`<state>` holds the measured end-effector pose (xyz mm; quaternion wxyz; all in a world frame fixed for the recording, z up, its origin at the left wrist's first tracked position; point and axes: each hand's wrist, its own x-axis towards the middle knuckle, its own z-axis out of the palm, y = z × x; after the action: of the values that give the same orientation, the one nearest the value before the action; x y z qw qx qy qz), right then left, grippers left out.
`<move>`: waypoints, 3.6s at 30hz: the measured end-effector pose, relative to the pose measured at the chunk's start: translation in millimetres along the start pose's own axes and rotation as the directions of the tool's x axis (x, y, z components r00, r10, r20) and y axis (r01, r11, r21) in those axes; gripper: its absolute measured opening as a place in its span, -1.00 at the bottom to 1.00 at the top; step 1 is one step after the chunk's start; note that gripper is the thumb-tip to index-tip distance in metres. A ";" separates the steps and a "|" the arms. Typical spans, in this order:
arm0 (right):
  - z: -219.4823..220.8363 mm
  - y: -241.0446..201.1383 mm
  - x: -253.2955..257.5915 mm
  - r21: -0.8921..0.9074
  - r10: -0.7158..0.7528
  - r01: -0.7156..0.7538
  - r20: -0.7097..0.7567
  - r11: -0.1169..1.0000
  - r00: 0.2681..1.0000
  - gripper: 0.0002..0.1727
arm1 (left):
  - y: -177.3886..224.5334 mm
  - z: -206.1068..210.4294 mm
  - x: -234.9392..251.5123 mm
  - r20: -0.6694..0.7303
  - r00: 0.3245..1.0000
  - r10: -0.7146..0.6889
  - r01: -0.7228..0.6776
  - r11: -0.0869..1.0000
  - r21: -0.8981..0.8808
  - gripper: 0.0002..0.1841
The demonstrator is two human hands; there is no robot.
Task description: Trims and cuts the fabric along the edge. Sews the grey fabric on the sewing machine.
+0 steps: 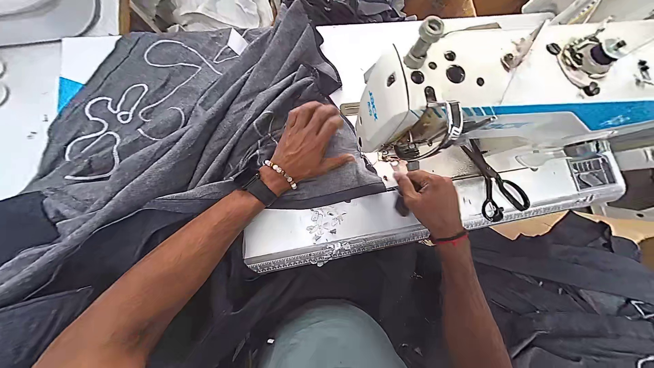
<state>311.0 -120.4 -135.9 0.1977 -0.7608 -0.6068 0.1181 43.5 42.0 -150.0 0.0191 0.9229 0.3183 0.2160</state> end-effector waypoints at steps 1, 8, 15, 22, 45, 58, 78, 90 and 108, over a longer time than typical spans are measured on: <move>-6.9 2.2 -4.1 -0.083 0.079 -0.080 -0.019 0.993 0.997 -0.44 | 2.3 -0.7 -2.6 0.016 0.991 0.135 -0.135 0.990 -0.034 -0.35; 21.1 -34.8 -34.8 0.079 0.176 -0.162 -0.221 0.984 0.959 -0.57 | 29.7 -6.5 -8.9 0.195 0.836 0.512 -0.479 0.856 -0.192 -0.61; 53.4 -46.3 -37.4 -0.055 0.215 -0.247 -0.333 0.968 0.918 -0.54 | 72.2 -19.8 -0.1 0.181 0.917 0.355 -0.325 0.929 -0.174 -0.72; 54.1 -45.5 -39.6 -0.015 0.219 -0.242 -0.376 0.970 0.900 -0.60 | 74.6 7.0 19.7 0.087 0.883 0.461 -0.450 0.885 -0.120 -0.73; 41.0 -51.1 -43.8 0.189 0.319 -0.277 -0.251 0.942 0.914 -0.75 | 59.2 2.0 -11.8 0.158 0.874 0.460 -0.454 0.888 -0.075 -0.62; 64.8 -61.6 -57.2 -0.110 -0.086 0.047 -0.387 0.993 0.918 -0.82 | 53.5 3.4 -14.5 0.152 0.889 0.432 -0.415 0.900 -0.130 -0.63; 52.4 -30.6 -47.2 0.021 -0.274 0.298 -0.334 0.954 0.902 -0.80 | 82.0 -2.6 -29.9 0.076 0.997 -0.005 0.028 0.951 -0.309 -0.73; 46.0 -30.5 -41.3 0.030 -0.312 0.323 -0.186 0.946 0.932 -0.76 | 64.2 6.1 -27.6 0.092 0.993 0.072 -0.077 0.996 0.049 -0.63; 33.8 -29.1 -30.4 0.054 -0.360 0.362 -0.044 0.931 0.932 -0.77 | 61.6 5.9 -24.6 0.128 0.991 0.045 -0.051 0.998 0.042 -0.60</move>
<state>264.1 -139.2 -155.0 0.2491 -0.6318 -0.7290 0.0857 64.3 -21.2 -154.2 0.0133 0.9423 0.2989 0.1498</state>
